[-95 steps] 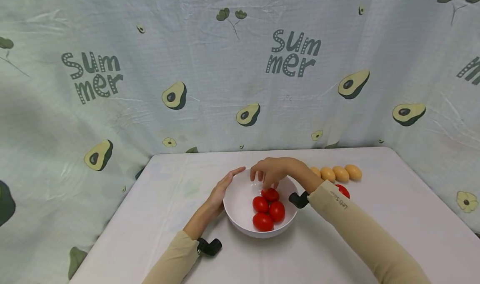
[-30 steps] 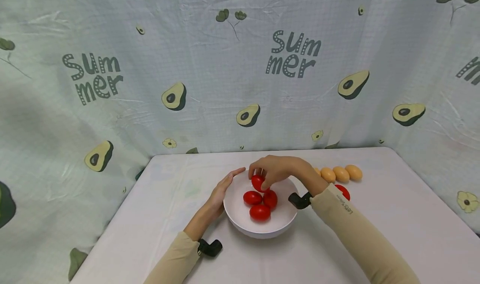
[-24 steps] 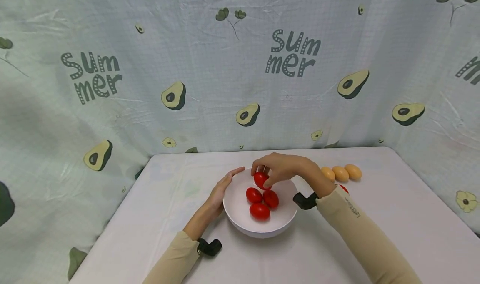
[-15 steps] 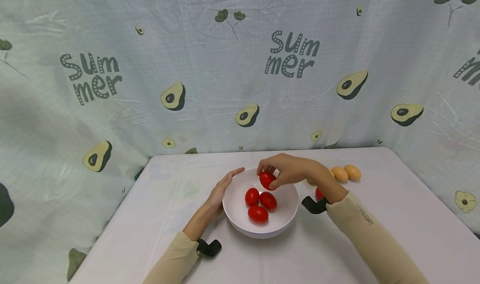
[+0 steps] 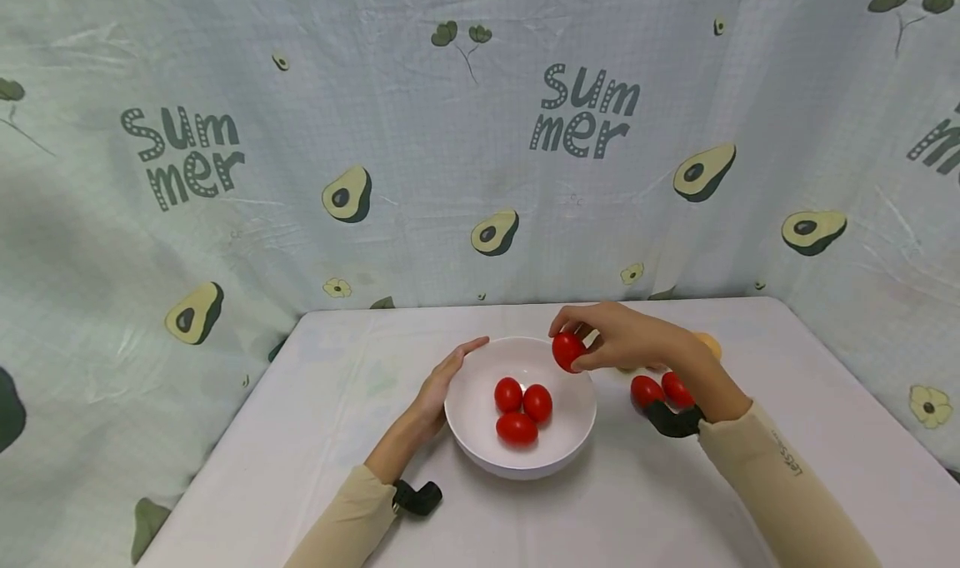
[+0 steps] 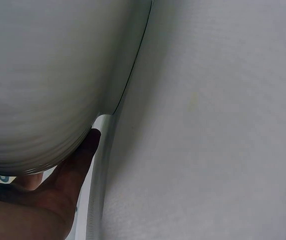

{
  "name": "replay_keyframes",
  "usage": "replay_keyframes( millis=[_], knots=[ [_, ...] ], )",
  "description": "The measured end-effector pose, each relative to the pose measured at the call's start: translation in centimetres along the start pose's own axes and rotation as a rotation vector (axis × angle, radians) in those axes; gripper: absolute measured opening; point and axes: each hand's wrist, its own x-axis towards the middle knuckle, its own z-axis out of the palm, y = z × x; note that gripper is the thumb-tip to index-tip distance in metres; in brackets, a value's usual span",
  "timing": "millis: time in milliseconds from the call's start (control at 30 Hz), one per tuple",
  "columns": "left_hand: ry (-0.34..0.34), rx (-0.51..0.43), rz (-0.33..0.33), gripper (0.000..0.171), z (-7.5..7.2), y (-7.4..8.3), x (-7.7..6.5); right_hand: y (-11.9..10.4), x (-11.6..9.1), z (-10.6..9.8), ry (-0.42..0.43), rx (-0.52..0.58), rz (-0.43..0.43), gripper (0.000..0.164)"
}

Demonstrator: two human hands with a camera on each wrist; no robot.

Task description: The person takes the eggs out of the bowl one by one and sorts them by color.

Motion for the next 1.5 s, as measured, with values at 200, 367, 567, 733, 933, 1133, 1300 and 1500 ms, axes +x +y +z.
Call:
replay_keyframes(
  millis=[200, 367, 567, 733, 933, 1133, 1300, 1500],
  knots=[
    [0.014, 0.005, -0.015, 0.052, 0.0, -0.1, -0.2, 1.5, -2.3, -1.0, 0.056, -0.03, -0.022, 0.048],
    [0.017, 0.009, -0.005, 0.053, -0.1, -0.1, -0.2, 3.3, -4.2, -1.8, 0.115, -0.046, -0.027, 0.048],
    [-0.007, -0.031, -0.001, 0.054, -0.1, -0.2, -0.1, 5.4, -6.3, -2.7, 0.187, -0.06, -0.003, 0.047],
    [-0.01, -0.048, -0.002, 0.053, 0.0, -0.1, -0.1, 7.1, -7.8, -3.1, 0.247, -0.072, 0.011, 0.045],
    [-0.001, -0.025, 0.002, 0.054, -0.1, -0.1, 0.0, 9.7, -9.0, -3.3, 0.31, -0.066, 0.033, 0.054],
    [-0.004, -0.012, -0.009, 0.053, 0.0, -0.1, 0.0, 11.9, -9.9, -3.2, 0.316, -0.041, 0.074, 0.049],
    [-0.003, -0.005, -0.007, 0.054, 0.0, -0.1, 0.0, 13.2, -10.3, -3.0, 0.276, 0.016, 0.085, 0.046],
    [-0.011, -0.016, -0.008, 0.054, 0.0, -0.1, -0.1, 14.9, -10.5, -2.9, 0.216, 0.067, 0.145, 0.052]
  ],
)
